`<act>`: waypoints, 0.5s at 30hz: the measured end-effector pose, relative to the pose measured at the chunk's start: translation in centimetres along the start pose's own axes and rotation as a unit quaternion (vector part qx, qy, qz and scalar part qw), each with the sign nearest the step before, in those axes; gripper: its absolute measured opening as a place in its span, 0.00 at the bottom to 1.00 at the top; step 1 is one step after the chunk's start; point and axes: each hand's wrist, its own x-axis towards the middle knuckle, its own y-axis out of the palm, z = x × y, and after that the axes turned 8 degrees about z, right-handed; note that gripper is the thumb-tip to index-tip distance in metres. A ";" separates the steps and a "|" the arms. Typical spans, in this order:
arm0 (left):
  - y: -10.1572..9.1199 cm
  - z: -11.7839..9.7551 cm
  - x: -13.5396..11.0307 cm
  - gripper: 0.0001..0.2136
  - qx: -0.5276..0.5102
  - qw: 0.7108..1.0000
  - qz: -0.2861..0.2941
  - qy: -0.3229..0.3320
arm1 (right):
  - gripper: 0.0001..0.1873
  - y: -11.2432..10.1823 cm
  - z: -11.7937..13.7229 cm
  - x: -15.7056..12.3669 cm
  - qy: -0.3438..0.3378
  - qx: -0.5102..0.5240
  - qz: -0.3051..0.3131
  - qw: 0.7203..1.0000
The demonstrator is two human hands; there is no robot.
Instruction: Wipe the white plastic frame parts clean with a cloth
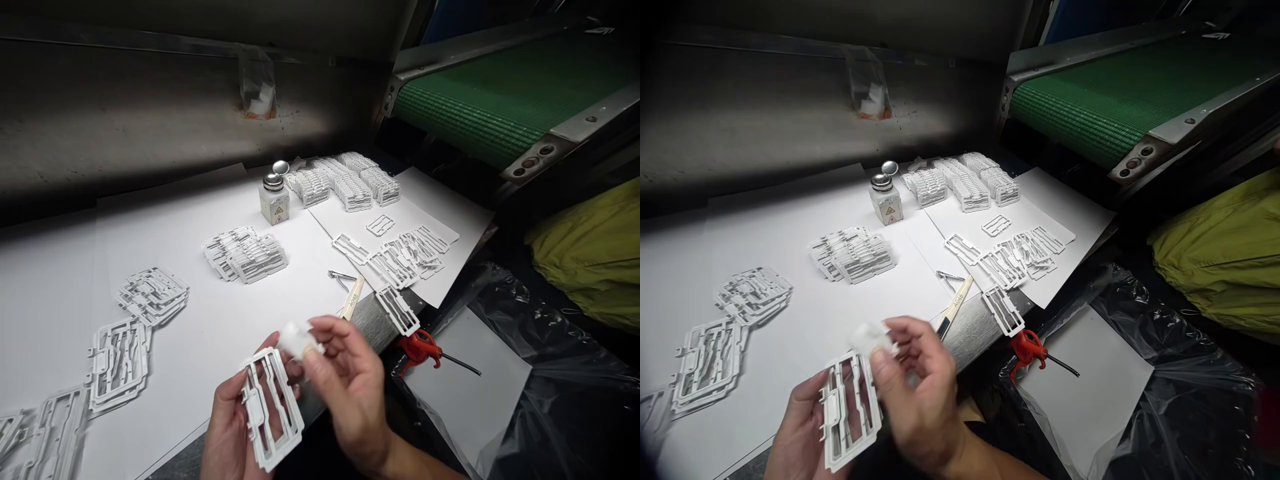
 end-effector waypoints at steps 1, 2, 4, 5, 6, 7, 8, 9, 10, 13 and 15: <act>0.0 -0.2 -0.1 0.17 0.016 1.000 0.015 -0.004 | 0.12 -0.6 0.0 0.2 0.009 0.000 -0.016 1.000; 0.0 -0.4 -0.2 0.18 0.036 0.999 0.037 -0.004 | 0.12 -1.2 -0.1 0.4 0.012 -0.010 -0.027 1.000; 0.0 -0.5 -0.3 0.19 0.066 0.995 0.075 0.005 | 0.11 -2.2 -0.5 0.8 0.010 -0.046 -0.036 0.998; 0.0 -0.5 -0.3 0.19 0.071 0.994 0.087 0.009 | 0.10 -2.6 -0.7 0.9 0.010 -0.065 -0.035 0.997; 0.1 -0.4 -0.3 0.19 0.071 0.993 0.094 0.012 | 0.10 -2.9 -0.9 0.9 0.009 -0.081 -0.032 0.996; 0.1 -0.3 -0.3 0.19 0.071 0.993 0.094 0.015 | 0.10 -3.1 -1.1 0.9 0.009 -0.096 -0.031 0.995; 0.2 -0.3 -0.3 0.18 0.075 0.993 0.089 0.017 | 0.10 -3.2 -1.3 0.9 0.008 -0.109 -0.031 0.994; 0.2 -0.2 -0.3 0.18 0.081 0.994 0.077 0.020 | 0.10 -3.3 -1.4 0.9 0.007 -0.121 -0.030 0.992; 0.3 -0.2 -0.4 0.17 0.090 0.994 0.064 0.025 | 0.10 -3.3 -1.4 0.8 0.006 -0.134 -0.030 0.990; 0.1 -0.2 -0.4 0.17 0.110 0.992 0.050 0.031 | 0.10 -3.2 -1.3 0.8 -0.011 -0.183 -0.013 0.983; -0.3 -0.2 -0.3 0.16 0.101 0.992 0.065 0.033 | 0.09 -2.9 -0.9 0.8 -0.037 -0.221 0.009 0.975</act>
